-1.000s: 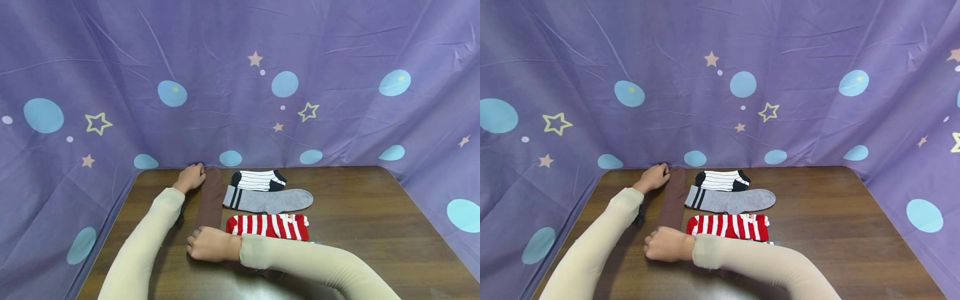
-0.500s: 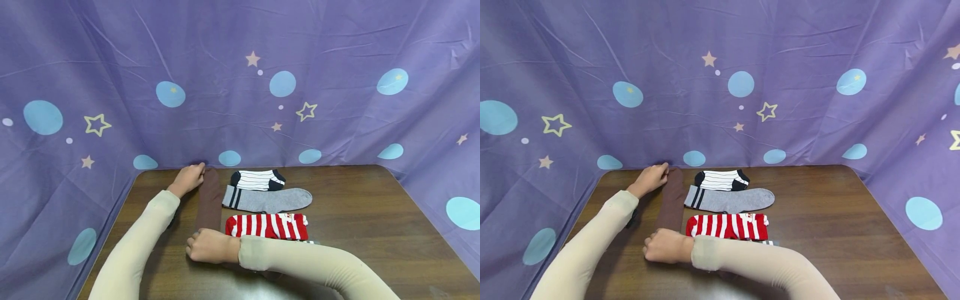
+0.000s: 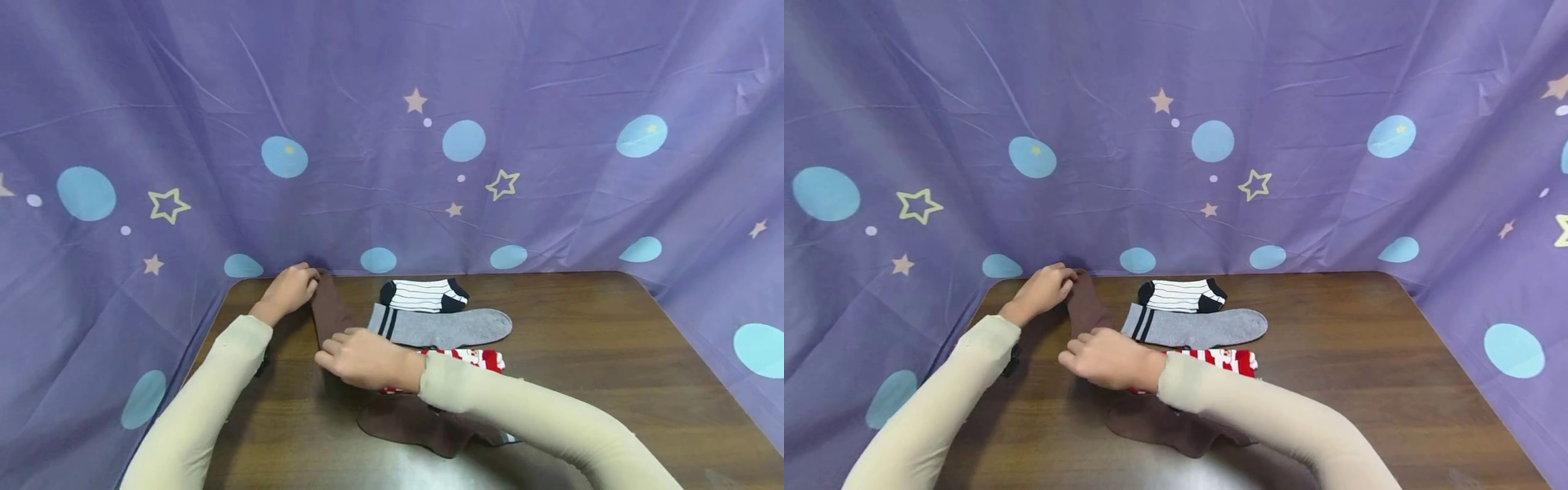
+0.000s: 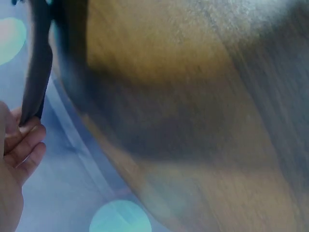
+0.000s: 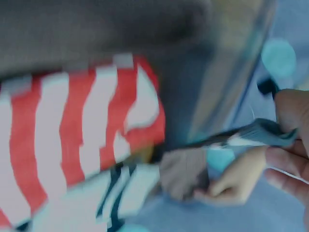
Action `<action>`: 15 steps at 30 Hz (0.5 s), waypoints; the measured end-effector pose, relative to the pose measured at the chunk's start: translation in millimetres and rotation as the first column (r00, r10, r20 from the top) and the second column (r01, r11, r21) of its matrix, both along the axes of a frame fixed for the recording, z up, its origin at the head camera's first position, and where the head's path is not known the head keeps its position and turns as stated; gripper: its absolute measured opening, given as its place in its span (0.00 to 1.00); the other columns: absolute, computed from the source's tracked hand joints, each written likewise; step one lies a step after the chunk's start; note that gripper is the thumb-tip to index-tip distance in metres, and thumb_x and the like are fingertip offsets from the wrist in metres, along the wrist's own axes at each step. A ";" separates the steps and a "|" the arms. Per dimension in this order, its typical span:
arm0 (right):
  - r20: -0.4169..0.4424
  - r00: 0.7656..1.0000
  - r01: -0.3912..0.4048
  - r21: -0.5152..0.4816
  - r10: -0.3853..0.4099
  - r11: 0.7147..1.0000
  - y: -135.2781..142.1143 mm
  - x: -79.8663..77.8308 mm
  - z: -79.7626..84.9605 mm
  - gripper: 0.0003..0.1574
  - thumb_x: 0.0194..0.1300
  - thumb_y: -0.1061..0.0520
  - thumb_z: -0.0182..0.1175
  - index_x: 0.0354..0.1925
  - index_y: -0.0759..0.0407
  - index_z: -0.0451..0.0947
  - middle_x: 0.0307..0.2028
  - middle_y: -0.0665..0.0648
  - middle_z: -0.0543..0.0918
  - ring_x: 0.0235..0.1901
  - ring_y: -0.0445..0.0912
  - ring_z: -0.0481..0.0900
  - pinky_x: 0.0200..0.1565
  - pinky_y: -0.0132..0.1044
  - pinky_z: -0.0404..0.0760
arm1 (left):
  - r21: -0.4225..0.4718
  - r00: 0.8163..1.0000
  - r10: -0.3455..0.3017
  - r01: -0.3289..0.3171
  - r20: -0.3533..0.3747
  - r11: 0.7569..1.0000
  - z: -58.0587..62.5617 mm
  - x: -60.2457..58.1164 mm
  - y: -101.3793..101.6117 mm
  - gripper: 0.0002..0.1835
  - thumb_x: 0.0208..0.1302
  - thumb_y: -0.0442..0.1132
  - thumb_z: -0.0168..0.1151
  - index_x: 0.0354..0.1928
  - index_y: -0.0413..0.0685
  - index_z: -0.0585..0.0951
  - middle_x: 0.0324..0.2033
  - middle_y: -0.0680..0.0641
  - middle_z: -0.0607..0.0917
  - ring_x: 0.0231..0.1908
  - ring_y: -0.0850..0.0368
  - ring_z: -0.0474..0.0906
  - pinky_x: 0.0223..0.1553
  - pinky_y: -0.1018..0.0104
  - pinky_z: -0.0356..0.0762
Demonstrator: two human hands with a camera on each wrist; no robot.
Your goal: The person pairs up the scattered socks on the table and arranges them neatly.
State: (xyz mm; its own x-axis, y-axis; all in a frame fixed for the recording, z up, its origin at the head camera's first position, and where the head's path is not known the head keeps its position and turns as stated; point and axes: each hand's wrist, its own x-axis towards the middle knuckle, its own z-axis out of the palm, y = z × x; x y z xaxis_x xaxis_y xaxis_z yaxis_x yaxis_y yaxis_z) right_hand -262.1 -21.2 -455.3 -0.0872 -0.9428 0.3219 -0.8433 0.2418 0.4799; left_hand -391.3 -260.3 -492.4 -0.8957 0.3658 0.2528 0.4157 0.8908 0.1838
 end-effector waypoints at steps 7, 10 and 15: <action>-0.166 0.986 -0.031 -0.310 -0.022 0.950 32.7 -23.3 39.1 0.11 0.68 0.65 0.52 0.43 0.58 0.79 0.31 0.50 0.80 0.31 0.44 0.79 0.36 0.34 0.81 | 0.055 0.997 -0.013 0.017 -0.082 0.998 11.9 8.0 -10.6 0.13 0.67 0.24 0.52 0.48 0.32 0.84 0.39 0.37 0.83 0.42 0.39 0.82 0.46 0.49 0.82; -0.215 0.973 -0.005 -0.385 -0.085 0.923 48.4 -30.5 49.3 0.12 0.70 0.67 0.49 0.42 0.60 0.80 0.31 0.52 0.81 0.30 0.46 0.80 0.36 0.35 0.82 | 0.053 0.991 -0.020 0.027 -0.134 0.998 16.8 12.1 -10.4 0.12 0.66 0.24 0.56 0.48 0.31 0.83 0.38 0.37 0.83 0.41 0.39 0.81 0.45 0.48 0.82; -0.177 0.971 0.077 -0.411 -0.163 0.908 75.6 -37.8 59.5 0.10 0.71 0.69 0.52 0.44 0.64 0.80 0.32 0.56 0.81 0.31 0.48 0.81 0.38 0.37 0.84 | 0.049 0.966 -0.009 0.023 -0.258 0.999 27.2 18.9 -6.1 0.09 0.65 0.27 0.61 0.46 0.33 0.83 0.36 0.38 0.83 0.38 0.39 0.81 0.42 0.47 0.81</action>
